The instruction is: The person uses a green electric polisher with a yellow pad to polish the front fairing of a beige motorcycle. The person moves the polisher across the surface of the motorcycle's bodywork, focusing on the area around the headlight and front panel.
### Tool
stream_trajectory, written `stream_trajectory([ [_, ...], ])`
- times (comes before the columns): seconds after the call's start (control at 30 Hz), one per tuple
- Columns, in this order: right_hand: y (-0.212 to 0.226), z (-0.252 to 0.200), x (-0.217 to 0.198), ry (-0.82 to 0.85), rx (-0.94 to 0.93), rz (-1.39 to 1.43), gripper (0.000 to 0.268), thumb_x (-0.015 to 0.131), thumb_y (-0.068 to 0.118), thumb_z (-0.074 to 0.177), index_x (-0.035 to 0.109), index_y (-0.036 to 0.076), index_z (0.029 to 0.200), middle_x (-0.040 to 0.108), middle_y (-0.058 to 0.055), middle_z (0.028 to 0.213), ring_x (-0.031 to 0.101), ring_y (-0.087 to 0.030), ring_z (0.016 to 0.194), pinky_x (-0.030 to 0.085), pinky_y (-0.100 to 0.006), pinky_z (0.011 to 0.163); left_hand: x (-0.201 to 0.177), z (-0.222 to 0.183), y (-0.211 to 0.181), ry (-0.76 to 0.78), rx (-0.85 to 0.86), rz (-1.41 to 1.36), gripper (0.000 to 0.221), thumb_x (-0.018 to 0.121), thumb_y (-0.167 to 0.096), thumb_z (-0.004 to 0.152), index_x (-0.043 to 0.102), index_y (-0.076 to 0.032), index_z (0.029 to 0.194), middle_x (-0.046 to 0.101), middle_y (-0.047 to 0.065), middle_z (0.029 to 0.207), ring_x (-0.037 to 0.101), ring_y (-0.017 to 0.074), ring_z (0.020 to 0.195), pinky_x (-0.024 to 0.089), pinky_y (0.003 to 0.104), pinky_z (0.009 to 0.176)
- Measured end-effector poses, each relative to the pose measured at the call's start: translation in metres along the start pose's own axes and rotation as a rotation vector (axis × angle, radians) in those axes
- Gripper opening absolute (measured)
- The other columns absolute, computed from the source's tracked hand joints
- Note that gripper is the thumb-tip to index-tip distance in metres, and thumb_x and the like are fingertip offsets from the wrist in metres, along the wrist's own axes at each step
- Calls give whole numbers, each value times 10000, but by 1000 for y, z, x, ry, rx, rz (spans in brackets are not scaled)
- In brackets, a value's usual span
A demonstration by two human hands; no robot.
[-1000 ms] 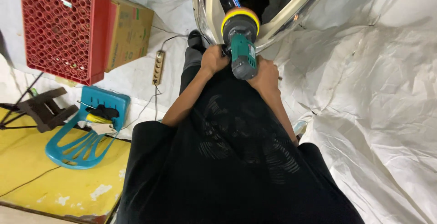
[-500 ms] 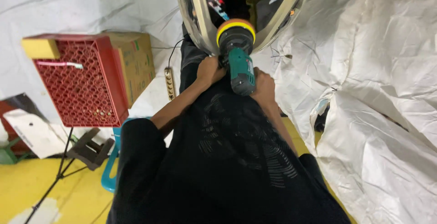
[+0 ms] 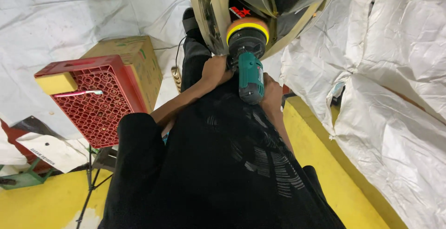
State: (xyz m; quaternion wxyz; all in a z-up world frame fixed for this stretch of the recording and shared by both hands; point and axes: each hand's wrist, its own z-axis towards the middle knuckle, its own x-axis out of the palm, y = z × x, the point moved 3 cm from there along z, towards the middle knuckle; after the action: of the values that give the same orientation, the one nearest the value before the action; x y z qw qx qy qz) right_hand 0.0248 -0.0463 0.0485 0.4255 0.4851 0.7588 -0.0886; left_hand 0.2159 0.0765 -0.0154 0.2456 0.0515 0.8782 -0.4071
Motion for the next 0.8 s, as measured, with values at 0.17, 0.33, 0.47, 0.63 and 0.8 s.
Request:
stream_trajectory([
  [0.17, 30, -3, -5, -9, 49, 9, 465, 595, 449, 869, 592, 14, 1033, 676, -265, 910, 650, -593, 855, 512, -678, 761, -16, 1, 13, 30, 18, -102, 138, 637, -141, 810, 549, -80, 722, 576, 131, 615, 689, 336, 619, 570, 412, 601],
  [0.33, 39, 1, -8, -45, 40, 22, 387, 570, 429, 901, 575, 56, 1005, 655, -252, 886, 647, -580, 851, 499, -663, 735, -37, 0, 5, -36, 44, -137, 208, 627, -73, 815, 500, -84, 650, 523, 137, 530, 633, 287, 511, 521, 374, 503],
  [0.47, 42, 6, -12, -68, 29, -24, 371, 591, 412, 898, 584, 53, 989, 668, -254, 886, 658, -574, 823, 522, -625, 728, -43, 2, 3, -23, 89, -61, 220, 632, -53, 827, 508, -70, 646, 521, 128, 521, 613, 256, 506, 513, 372, 501],
  [0.63, 52, 8, -31, -77, 3, -79, 383, 585, 414, 909, 592, 46, 1014, 691, -247, 916, 672, -560, 819, 525, -629, 738, -53, 9, -8, -2, 71, -120, 290, 640, -42, 834, 469, -85, 603, 485, 79, 486, 573, 198, 505, 481, 341, 508],
  [0.8, 66, 8, -50, -56, 2, -16, 388, 569, 422, 905, 586, 44, 990, 676, -239, 870, 662, -567, 835, 515, -636, 740, -37, 16, 0, -33, 84, -58, 208, 650, -118, 797, 505, -116, 648, 479, 69, 524, 599, 288, 486, 495, 409, 460],
])
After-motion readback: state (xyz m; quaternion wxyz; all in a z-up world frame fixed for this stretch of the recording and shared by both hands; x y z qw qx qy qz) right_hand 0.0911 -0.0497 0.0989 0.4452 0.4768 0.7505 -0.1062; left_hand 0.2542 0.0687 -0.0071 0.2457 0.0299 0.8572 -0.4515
